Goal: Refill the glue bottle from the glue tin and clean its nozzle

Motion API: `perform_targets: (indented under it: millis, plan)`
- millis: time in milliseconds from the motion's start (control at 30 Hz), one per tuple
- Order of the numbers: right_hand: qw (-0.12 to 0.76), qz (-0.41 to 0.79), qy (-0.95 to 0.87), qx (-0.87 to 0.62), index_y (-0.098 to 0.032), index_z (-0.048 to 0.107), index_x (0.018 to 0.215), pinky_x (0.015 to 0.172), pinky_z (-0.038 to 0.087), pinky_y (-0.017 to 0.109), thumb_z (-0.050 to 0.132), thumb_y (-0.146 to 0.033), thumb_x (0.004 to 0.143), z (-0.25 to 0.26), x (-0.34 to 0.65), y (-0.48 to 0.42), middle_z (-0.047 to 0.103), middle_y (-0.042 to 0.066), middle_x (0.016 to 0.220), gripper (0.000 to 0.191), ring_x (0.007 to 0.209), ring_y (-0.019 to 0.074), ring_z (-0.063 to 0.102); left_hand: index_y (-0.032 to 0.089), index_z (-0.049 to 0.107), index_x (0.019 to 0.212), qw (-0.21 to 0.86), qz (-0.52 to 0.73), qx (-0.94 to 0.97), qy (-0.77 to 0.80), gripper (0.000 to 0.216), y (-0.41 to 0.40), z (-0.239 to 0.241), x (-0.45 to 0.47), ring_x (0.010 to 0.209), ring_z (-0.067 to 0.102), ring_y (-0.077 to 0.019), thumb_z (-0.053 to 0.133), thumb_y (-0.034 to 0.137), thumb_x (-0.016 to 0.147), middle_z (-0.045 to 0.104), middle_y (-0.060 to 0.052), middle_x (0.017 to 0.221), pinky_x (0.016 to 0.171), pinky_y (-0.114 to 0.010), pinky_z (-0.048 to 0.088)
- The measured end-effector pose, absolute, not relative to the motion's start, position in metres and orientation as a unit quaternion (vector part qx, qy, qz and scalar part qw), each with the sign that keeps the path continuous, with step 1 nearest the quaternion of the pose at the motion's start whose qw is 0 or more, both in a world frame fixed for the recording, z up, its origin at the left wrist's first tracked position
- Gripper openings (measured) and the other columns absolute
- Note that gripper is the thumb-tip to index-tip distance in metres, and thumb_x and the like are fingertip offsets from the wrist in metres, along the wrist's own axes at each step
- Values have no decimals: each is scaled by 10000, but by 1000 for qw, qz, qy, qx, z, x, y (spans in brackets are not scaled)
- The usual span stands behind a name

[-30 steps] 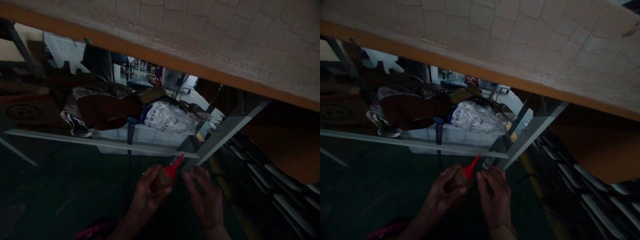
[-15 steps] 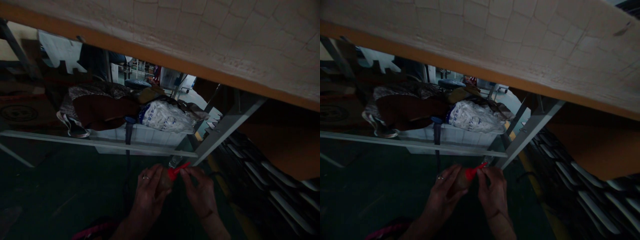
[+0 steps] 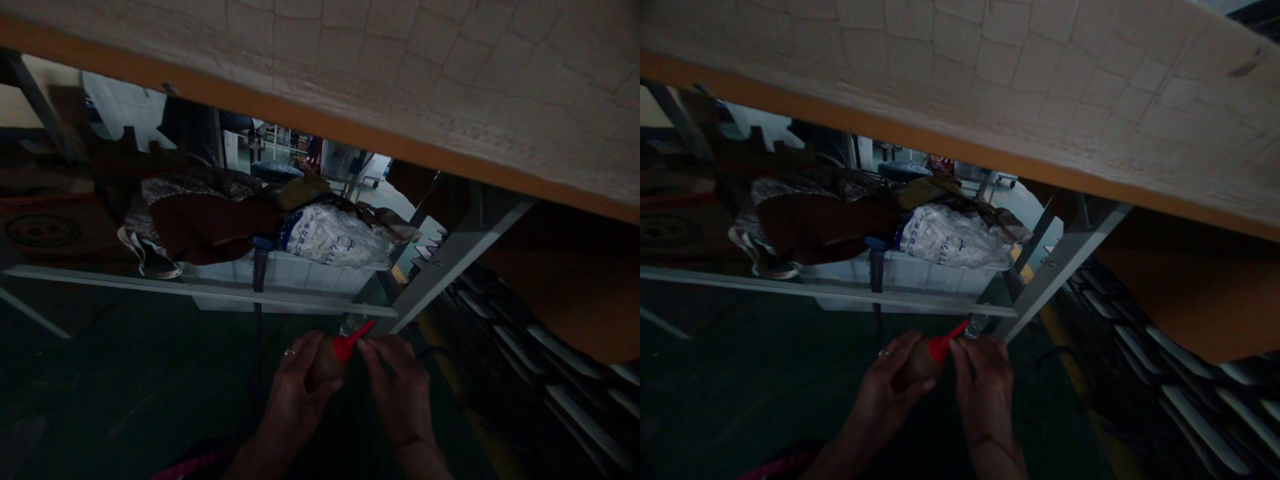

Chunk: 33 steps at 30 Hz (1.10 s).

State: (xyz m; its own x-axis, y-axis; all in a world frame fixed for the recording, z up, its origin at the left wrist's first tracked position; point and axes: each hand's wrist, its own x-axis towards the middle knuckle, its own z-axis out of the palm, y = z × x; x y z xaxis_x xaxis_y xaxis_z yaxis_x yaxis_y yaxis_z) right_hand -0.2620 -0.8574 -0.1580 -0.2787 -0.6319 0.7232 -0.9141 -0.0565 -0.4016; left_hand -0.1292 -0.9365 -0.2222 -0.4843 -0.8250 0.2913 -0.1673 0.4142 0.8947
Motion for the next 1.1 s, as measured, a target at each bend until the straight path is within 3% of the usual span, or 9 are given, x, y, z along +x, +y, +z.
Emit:
perform_targets:
  millis: [200,333,467,567,700,800,900,1000,1100]
  plan:
    - [152,426,-683,574,-179,610,745,646,440,291,502,-189,870,-168,-260,-869,609,27,712,166,681,174,561,195,599,1127,410,-390,351,-746,521,-937,-227,-132,1090,531,-316,701,209,616,588,-118,1188,951,-509,408]
    - [146,450,-630,616,-181,545,665,691,457,286,493,-165,856,-157,-246,-864,570,-3,635,199,642,145,557,154,639,1039,392,-581,340,-627,497,-947,-209,-126,1049,569,-304,738,323,583,625,-122,1117,918,-442,443]
    - [127,496,-622,593,-190,609,797,691,483,231,548,-185,865,-140,-255,-850,631,-6,761,91,693,129,603,159,643,1071,294,-778,208,-514,535,-955,-196,-115,1044,580,-298,751,341,580,672,-89,1054,924,-400,416]
    - [83,463,-632,616,-194,625,837,680,479,245,521,-224,898,-132,-267,-845,639,5,806,124,749,147,608,162,656,1067,215,-855,113,-459,543,-953,-193,-110,1023,592,-299,754,364,573,697,-79,988,889,-373,421]
    - [72,379,-611,691,-197,586,817,863,385,350,473,-191,927,-129,-268,-846,620,-2,775,158,757,154,584,155,654,1072,174,-856,69,-482,544,-949,-192,-109,1030,581,-300,747,363,578,679,-80,1037,880,-358,411]
    - [57,366,-624,688,-190,578,783,820,397,355,442,-173,930,-128,-263,-846,605,3,737,201,694,148,565,164,633,1109,170,-840,65,-511,538,-948,-192,-110,1110,527,-308,723,361,616,647,-78,1110,935,-382,375]
    - [24,404,-614,678,-190,591,789,781,428,336,472,-155,906,-126,-259,-844,590,6,708,170,721,157,567,165,629,1116,169,-847,51,-502,555,-947,-193,-111,1130,511,-304,731,358,606,644,-76,1113,947,-375,366]
    - [-22,484,-559,673,-200,578,774,870,424,349,543,-117,861,-120,-258,-833,551,-33,651,126,667,129,565,150,663,1055,150,-871,44,-466,577,-944,-194,-112,999,591,-280,782,344,525,688,-74,988,852,-322,420]
    - [-71,582,-521,621,-203,548,725,855,463,330,510,-156,884,-114,-262,-821,531,-43,621,170,581,108,538,163,701,964,175,-894,82,-405,535,-943,-194,-111,883,636,-264,802,344,471,709,-70,892,798,-326,452]
